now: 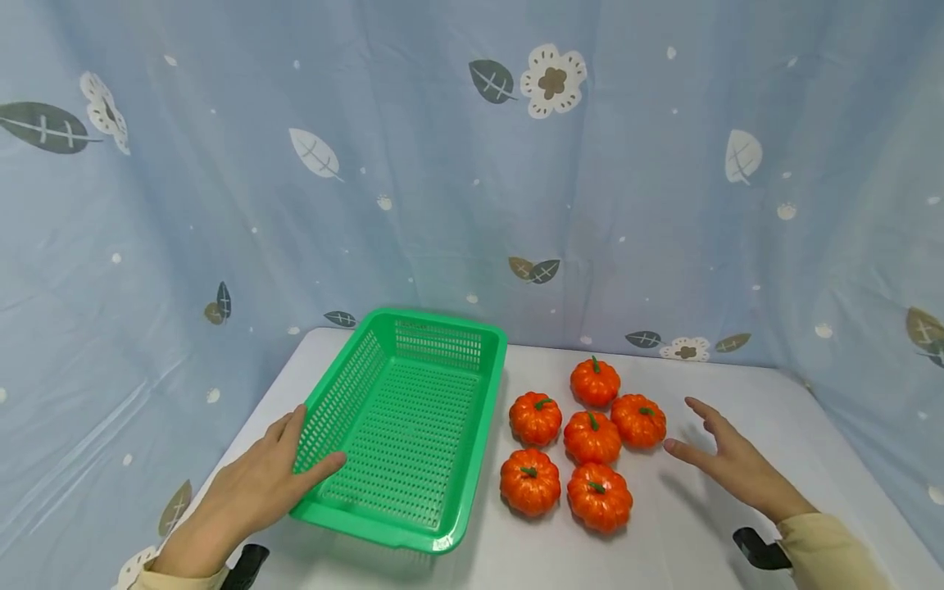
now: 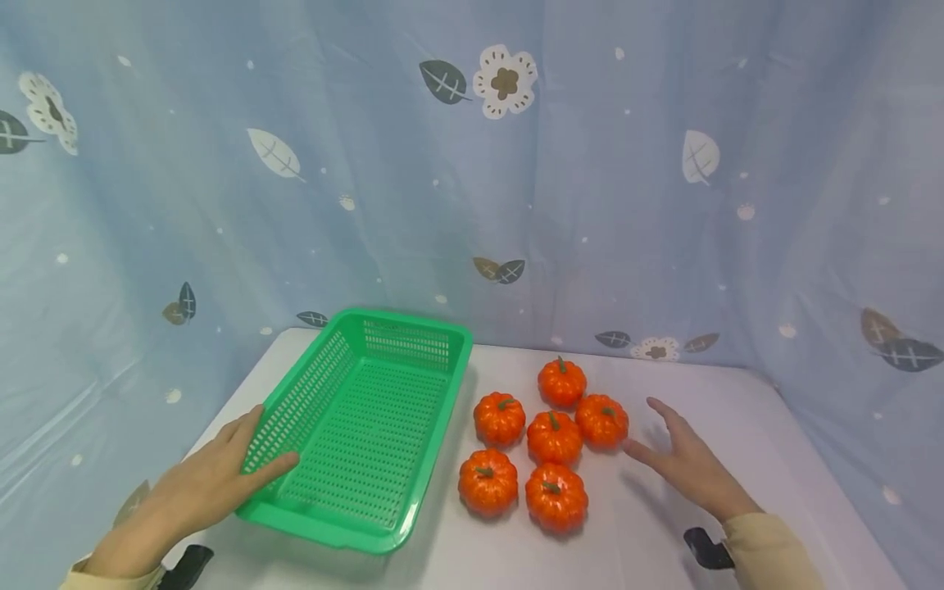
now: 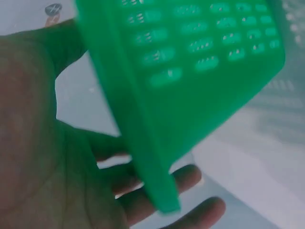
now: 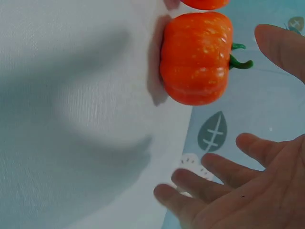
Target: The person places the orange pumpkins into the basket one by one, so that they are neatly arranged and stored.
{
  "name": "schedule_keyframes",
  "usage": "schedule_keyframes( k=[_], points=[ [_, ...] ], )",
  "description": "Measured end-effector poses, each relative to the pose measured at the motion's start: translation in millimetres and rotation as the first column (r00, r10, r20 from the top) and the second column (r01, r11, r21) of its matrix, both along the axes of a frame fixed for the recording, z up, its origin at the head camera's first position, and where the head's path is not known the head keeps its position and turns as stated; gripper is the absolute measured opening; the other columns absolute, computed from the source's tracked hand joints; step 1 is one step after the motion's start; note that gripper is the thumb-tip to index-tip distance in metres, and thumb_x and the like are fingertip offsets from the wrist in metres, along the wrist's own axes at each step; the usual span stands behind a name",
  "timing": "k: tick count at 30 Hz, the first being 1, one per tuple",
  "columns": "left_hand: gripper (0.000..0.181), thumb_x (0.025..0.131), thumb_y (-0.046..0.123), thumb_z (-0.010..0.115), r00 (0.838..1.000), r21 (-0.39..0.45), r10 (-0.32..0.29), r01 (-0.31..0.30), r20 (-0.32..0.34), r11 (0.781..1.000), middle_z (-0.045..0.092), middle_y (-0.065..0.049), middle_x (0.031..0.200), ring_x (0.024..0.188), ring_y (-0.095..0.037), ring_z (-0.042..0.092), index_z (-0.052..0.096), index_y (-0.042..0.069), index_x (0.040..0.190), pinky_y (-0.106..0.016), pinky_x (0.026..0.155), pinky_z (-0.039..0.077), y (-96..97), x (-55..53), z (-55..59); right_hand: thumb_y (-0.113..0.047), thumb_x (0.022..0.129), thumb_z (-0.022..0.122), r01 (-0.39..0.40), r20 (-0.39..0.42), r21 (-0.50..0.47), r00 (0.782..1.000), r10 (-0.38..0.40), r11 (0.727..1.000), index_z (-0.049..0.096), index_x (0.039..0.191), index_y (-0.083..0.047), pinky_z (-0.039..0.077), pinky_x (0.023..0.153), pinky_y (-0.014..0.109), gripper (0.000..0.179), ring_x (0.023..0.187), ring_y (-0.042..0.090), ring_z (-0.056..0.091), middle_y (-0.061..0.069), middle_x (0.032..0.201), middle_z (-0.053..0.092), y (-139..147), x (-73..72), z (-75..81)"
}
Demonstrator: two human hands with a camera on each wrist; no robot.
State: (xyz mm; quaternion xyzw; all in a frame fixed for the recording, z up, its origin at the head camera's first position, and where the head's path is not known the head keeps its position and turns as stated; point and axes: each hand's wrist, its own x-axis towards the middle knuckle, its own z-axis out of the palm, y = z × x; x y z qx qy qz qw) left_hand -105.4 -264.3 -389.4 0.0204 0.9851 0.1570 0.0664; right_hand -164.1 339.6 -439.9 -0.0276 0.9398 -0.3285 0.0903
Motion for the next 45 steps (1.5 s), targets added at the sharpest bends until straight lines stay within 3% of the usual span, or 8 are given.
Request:
schedule_keyframes(
  k=[4, 12, 19, 27, 37, 45],
  points=[
    [0.109, 0.092, 0.077, 0.045, 1.000, 0.031, -0.015, 0.015, 0.026, 0.999, 0.028, -0.031, 0.158, 0.136, -0.055, 0.038, 0.015, -0.001, 0.161, -0.072, 0.088, 0.041, -6.0, 3.5, 3.8, -0.054, 0.095, 0.065, -0.023, 0.005, -0.025, 1.000, 0.023, 0.999, 0.016, 0.160, -0.001, 0.035, 0.099, 0.074, 0.097, 0.135, 0.058, 0.033, 0.034, 0.159, 0.022, -5.4, -0.6, -7.9],
    [0.108, 0.090, 0.077, 0.050, 0.997, 0.089, -0.034, 0.028, 0.072, 0.996, 0.033, -0.027, 0.158, 0.134, -0.053, 0.042, 0.012, 0.007, 0.164, -0.069, 0.090, 0.042, -11.9, 11.6, 7.9, -0.048, 0.094, 0.069, -0.060, -0.035, -0.070, 0.998, 0.057, 0.996, 0.021, 0.158, 0.000, 0.038, 0.102, 0.068, 0.094, 0.135, 0.055, 0.038, 0.032, 0.157, 0.027, -17.6, -7.4, -12.4],
    [0.108, 0.091, 0.073, 0.054, 0.996, 0.090, -0.064, 0.059, 0.059, 0.994, 0.035, -0.029, 0.155, 0.132, -0.054, 0.044, 0.015, 0.002, 0.162, -0.067, 0.091, 0.043, -9.6, 8.7, 11.4, -0.052, 0.093, 0.070, -0.054, -0.038, -0.080, 0.998, 0.051, 0.995, 0.020, 0.159, -0.001, 0.037, 0.102, 0.070, 0.098, 0.135, 0.056, 0.037, 0.031, 0.159, 0.026, -28.0, -24.4, -13.6],
    [0.108, 0.091, 0.074, 0.054, 0.996, 0.067, -0.073, 0.070, 0.050, 0.995, 0.036, -0.029, 0.155, 0.132, -0.053, 0.045, 0.017, 0.000, 0.161, -0.068, 0.090, 0.044, -5.5, 6.9, 15.3, -0.055, 0.089, 0.072, -0.042, -0.064, 0.006, 0.997, 0.042, 0.999, 0.026, 0.156, 0.002, 0.033, 0.103, 0.072, 0.100, 0.135, 0.054, 0.036, 0.034, 0.152, 0.034, -31.1, -37.9, -15.8],
    [0.111, 0.090, 0.076, 0.052, 0.996, 0.042, -0.048, 0.046, 0.069, 0.998, 0.036, -0.029, 0.156, 0.130, -0.054, 0.046, 0.015, 0.000, 0.161, -0.069, 0.088, 0.043, -7.9, 7.4, 14.0, -0.064, 0.085, 0.072, 0.031, 0.001, 0.016, 1.000, -0.031, 0.999, 0.030, 0.152, 0.004, 0.044, 0.097, 0.065, 0.105, 0.126, 0.052, 0.044, 0.033, 0.147, 0.039, -27.0, -38.6, -15.4],
    [0.114, 0.088, 0.077, 0.055, 0.996, 0.032, -0.041, 0.039, 0.074, 0.999, 0.036, -0.029, 0.156, 0.130, -0.055, 0.046, 0.016, -0.001, 0.161, -0.070, 0.086, 0.043, -12.1, 8.8, 12.0, -0.060, 0.087, 0.072, 0.072, -0.042, -0.016, 0.996, -0.073, 0.997, 0.023, 0.155, 0.005, 0.042, 0.098, 0.067, 0.106, 0.129, 0.054, 0.040, 0.034, 0.152, 0.032, -20.4, -33.5, -14.9]
  ],
)
